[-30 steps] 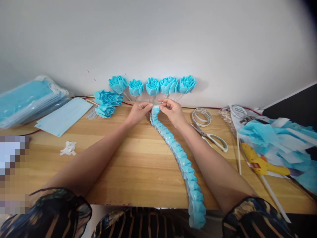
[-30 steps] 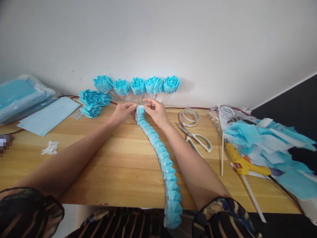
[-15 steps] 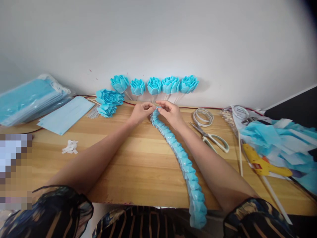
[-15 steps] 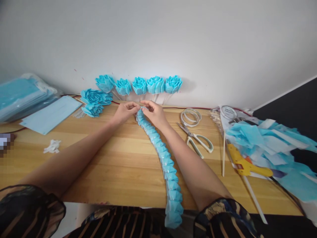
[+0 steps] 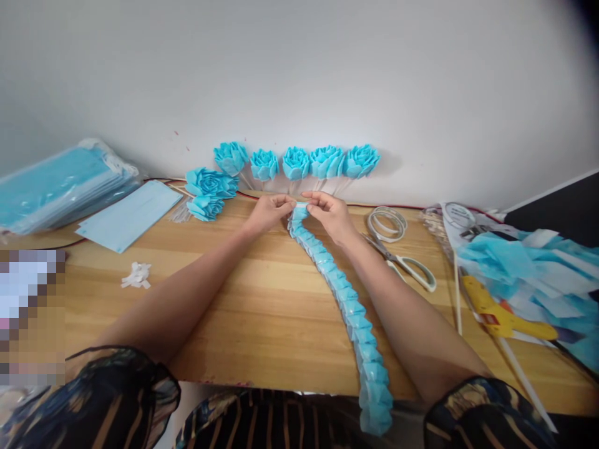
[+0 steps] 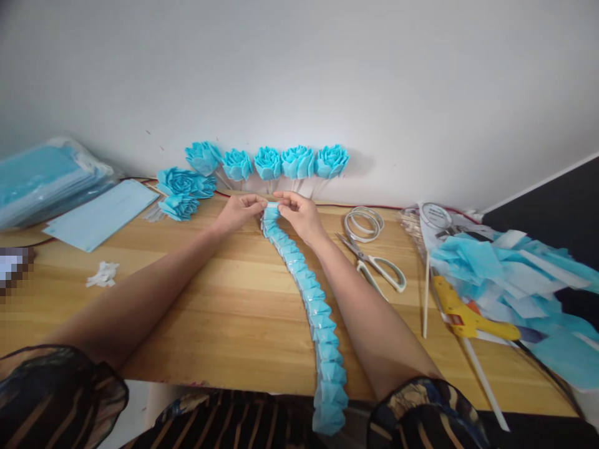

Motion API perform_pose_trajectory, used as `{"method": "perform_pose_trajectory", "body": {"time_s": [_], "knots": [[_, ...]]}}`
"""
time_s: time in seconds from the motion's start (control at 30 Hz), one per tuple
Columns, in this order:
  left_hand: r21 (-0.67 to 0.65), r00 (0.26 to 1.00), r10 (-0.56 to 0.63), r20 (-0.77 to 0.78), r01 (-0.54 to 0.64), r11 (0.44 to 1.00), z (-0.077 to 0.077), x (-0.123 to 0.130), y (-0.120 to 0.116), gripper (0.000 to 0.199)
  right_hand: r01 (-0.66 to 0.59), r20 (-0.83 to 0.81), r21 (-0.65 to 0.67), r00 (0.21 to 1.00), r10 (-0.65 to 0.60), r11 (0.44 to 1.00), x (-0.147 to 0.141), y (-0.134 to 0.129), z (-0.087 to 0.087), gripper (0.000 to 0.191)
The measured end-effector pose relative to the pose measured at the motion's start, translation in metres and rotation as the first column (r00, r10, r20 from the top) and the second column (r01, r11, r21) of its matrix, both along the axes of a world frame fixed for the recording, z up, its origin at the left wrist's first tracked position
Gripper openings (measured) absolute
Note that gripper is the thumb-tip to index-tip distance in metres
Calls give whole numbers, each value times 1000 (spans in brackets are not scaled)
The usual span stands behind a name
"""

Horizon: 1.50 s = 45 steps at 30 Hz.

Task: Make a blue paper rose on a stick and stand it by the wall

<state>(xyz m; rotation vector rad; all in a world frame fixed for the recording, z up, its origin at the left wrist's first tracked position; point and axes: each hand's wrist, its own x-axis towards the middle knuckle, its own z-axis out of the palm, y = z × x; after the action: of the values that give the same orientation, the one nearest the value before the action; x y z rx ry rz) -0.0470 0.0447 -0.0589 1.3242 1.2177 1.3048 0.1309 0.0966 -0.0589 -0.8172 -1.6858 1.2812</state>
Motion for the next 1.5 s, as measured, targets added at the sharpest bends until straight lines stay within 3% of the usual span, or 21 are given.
{"method": "perform_pose_trajectory", "body": {"time_s": [0.27, 0.53, 0.67, 0.87, 1.1, 1.5], "knots": [[14, 999, 32, 13, -32, 999, -3, -6, 1, 26, -35, -127, -144, 992, 17, 989, 3, 2, -3, 36], [17, 997, 6, 77, -8, 1000, -7, -5, 2, 31, 30, -43, 4, 999, -30, 1000, 0, 0, -4, 38], [-19, 984, 12, 177, -9, 1000, -8, -6, 3, 39, 58, -63, 6, 996, -58, 998, 0, 1, -4, 38], [1, 998, 12, 60, -12, 1000, -5, -4, 0, 32, 55, -44, 13, 998, -55, 998, -2, -1, -4, 38], [16, 998, 54, 28, -55, 998, -4, -2, 1, 25, 31, -63, -19, 998, -32, 999, -2, -3, -5, 35], [-3, 993, 38, 114, -38, 999, -9, -4, 0, 29, -15, -74, 10, 997, 15, 1000, -3, 3, -15, 38]]}}
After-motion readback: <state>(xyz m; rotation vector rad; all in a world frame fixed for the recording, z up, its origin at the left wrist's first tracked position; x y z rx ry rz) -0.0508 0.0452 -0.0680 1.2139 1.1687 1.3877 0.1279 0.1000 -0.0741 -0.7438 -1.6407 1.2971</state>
